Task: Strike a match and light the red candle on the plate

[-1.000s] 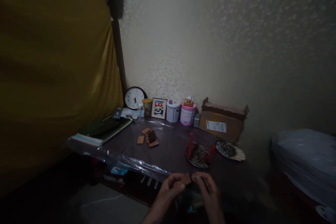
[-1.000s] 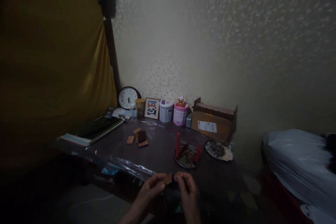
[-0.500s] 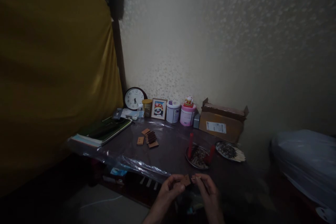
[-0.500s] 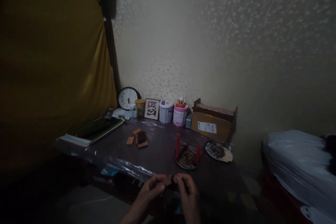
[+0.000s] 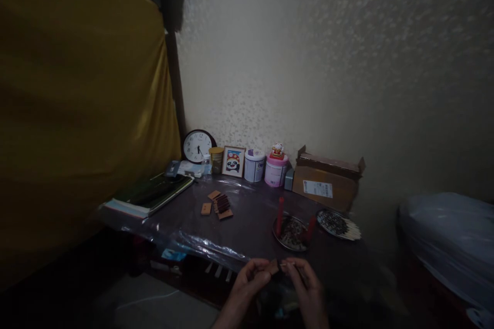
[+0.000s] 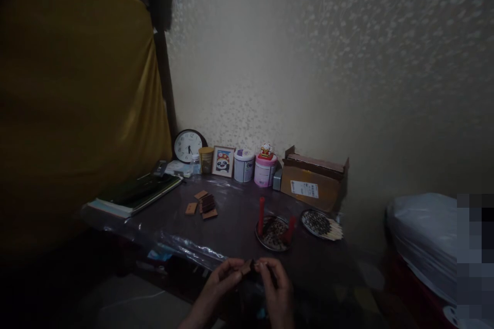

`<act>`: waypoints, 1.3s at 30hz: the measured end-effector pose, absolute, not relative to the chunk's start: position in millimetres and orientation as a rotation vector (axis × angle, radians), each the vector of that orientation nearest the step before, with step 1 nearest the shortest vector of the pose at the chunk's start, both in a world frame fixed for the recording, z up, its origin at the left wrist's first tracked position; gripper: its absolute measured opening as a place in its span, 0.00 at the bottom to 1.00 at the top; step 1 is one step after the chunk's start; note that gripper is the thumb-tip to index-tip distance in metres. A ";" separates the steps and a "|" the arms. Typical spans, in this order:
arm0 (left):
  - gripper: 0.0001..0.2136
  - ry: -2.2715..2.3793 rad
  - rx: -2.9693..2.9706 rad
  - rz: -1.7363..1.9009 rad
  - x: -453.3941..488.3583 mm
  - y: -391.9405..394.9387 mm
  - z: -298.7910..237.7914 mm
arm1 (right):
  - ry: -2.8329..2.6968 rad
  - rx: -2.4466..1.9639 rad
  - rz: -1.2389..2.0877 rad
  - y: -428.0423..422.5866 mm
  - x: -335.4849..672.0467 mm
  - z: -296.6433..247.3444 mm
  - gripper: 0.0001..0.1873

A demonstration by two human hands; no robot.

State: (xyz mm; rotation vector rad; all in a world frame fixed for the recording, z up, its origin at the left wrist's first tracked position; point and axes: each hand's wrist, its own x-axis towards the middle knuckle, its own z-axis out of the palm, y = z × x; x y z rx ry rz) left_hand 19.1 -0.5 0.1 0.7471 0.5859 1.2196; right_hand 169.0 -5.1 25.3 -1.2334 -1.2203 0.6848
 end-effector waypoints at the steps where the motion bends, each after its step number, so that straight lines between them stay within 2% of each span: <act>1: 0.15 0.590 0.748 1.223 19.2 -0.2 -0.4 | -1.221 -1.236 0.687 -5.1 168.9 25.6 0.16; 25: 0.18 0.696 0.860 1.230 20.0 12.1 -18.0 | -1.211 -1.238 0.692 -4.9 169.8 28.0 0.16; 39: 0.15 0.635 0.781 1.221 23.3 7.1 -6.7 | -1.176 -1.196 0.738 2.1 174.3 13.9 0.16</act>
